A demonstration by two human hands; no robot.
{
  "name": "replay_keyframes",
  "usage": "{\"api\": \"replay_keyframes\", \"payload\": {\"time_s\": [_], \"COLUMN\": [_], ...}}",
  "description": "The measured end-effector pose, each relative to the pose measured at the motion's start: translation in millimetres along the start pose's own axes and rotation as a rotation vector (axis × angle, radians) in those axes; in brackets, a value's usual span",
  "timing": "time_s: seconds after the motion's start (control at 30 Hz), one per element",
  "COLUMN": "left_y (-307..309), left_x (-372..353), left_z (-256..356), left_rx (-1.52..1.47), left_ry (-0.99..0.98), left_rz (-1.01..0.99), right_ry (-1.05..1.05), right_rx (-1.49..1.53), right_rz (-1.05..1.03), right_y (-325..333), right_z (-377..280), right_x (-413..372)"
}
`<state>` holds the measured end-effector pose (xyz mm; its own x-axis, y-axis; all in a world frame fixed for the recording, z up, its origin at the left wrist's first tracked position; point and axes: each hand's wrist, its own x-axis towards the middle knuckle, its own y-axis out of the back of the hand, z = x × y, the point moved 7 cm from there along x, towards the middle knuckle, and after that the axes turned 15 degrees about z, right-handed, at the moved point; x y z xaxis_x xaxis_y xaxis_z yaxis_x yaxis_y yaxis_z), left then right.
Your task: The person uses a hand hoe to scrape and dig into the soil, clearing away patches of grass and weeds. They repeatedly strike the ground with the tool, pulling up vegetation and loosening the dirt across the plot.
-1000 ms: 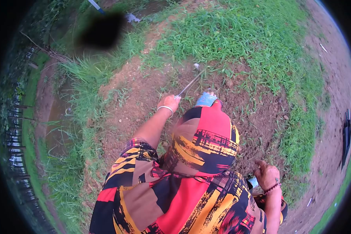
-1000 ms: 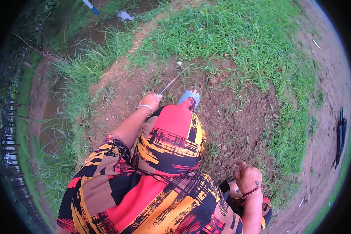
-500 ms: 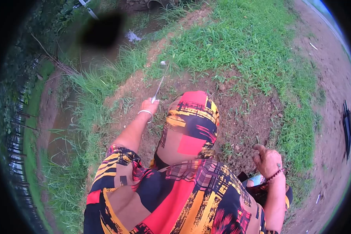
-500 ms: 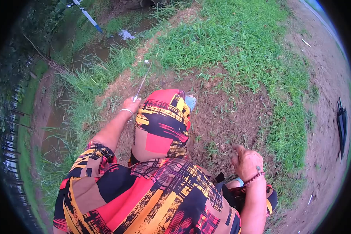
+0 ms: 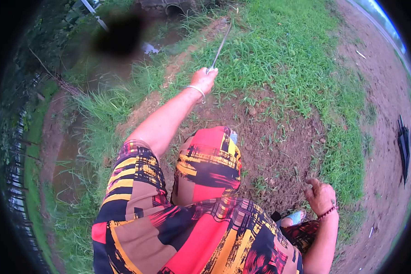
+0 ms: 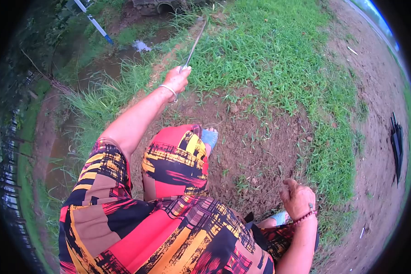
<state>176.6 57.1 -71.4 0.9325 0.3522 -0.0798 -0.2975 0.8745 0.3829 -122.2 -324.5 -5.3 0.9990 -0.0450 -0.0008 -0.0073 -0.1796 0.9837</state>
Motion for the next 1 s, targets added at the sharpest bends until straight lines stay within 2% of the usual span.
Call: {"api": "replay_keyframes", "payload": {"time_s": [0.03,0.1,0.17,0.27,0.33,0.37,0.4,0.43,0.5,0.53,0.57,0.6,0.63,0.73,0.77,0.83,0.9,0.97,1.0], "left_y": [-9.1,-39.6,-65.2,-103.6,-107.2,-105.6,-98.2,-96.4,-85.7,-85.5,-82.9,-81.2,-78.8,-71.1,-70.9,-76.8,-86.4,-101.2,-93.5], "left_x": [0.9,0.2,0.4,-13.0,-32.8,-36.5,-39.2,-36.6,-35.2,-33.8,-28.8,-19.8,-10.1,33.7,46.3,60.0,58.2,28.2,0.9], "left_z": [5.6,6.3,-20.0,-112.3,-180.0,-214.5,-219.3,-222.8,-213.7,-205.5,-193.5,-176.0,-159.0,-105.5,-96.5,-103.9,-135.8,-207.4,-218.3], "left_rx": [-0.002,-0.334,-0.392,-0.300,-0.054,0.148,0.143,0.139,0.129,0.049,0.050,-0.076,-0.200,-0.520,-0.591,-0.610,-0.512,-0.180,0.210], "left_ry": [0.006,0.123,0.171,0.277,0.493,0.508,0.458,0.465,0.449,0.503,0.510,0.524,0.536,0.365,0.309,0.357,0.470,0.631,0.536], "left_rz": [-0.005,-0.202,-0.278,-0.355,-0.363,-0.360,-0.298,-0.298,-0.264,-0.259,-0.256,-0.251,-0.244,-0.130,-0.124,-0.130,-0.106,-0.142,-0.259], "right_ry": [-0.003,-0.045,-0.080,0.007,-0.028,-0.060,-0.132,-0.154,-0.116,-0.111,-0.109,-0.107,-0.134,-0.023,-0.045,-0.069,-0.103,-0.101,-0.115], "right_rx": [-0.005,0.043,0.033,-0.047,0.015,0.082,0.044,-0.075,-0.189,-0.191,-0.147,-0.102,-0.037,0.012,0.040,0.064,0.023,0.062,0.069], "right_rz": [-0.006,-0.051,-0.101,-0.149,-0.167,-0.174,-0.231,-0.297,-0.229,-0.235,-0.207,-0.176,-0.238,-0.296,-0.291,-0.288,-0.259,-0.230,-0.219], "right_y": [-0.5,-5.7,-12.1,-11.5,-2.1,0.3,-1.4,-0.4,-12.3,-22.1,-29.1,-36.6,-50.7,-56.1,-51.8,-43.1,-34.9,-32.0,-25.7], "right_z": [-0.6,0.8,6.4,11.1,20.9,28.4,44.7,52.1,73.4,72.1,68.8,66.5,67.5,45.7,43.4,41.9,47.1,45.0,37.6], "right_x": [3.8,9.7,19.0,25.0,31.4,36.3,40.2,47.9,57.6,60.1,63.6,67.2,63.7,65.8,67.2,67.6,64.1,54.4,50.5]}}
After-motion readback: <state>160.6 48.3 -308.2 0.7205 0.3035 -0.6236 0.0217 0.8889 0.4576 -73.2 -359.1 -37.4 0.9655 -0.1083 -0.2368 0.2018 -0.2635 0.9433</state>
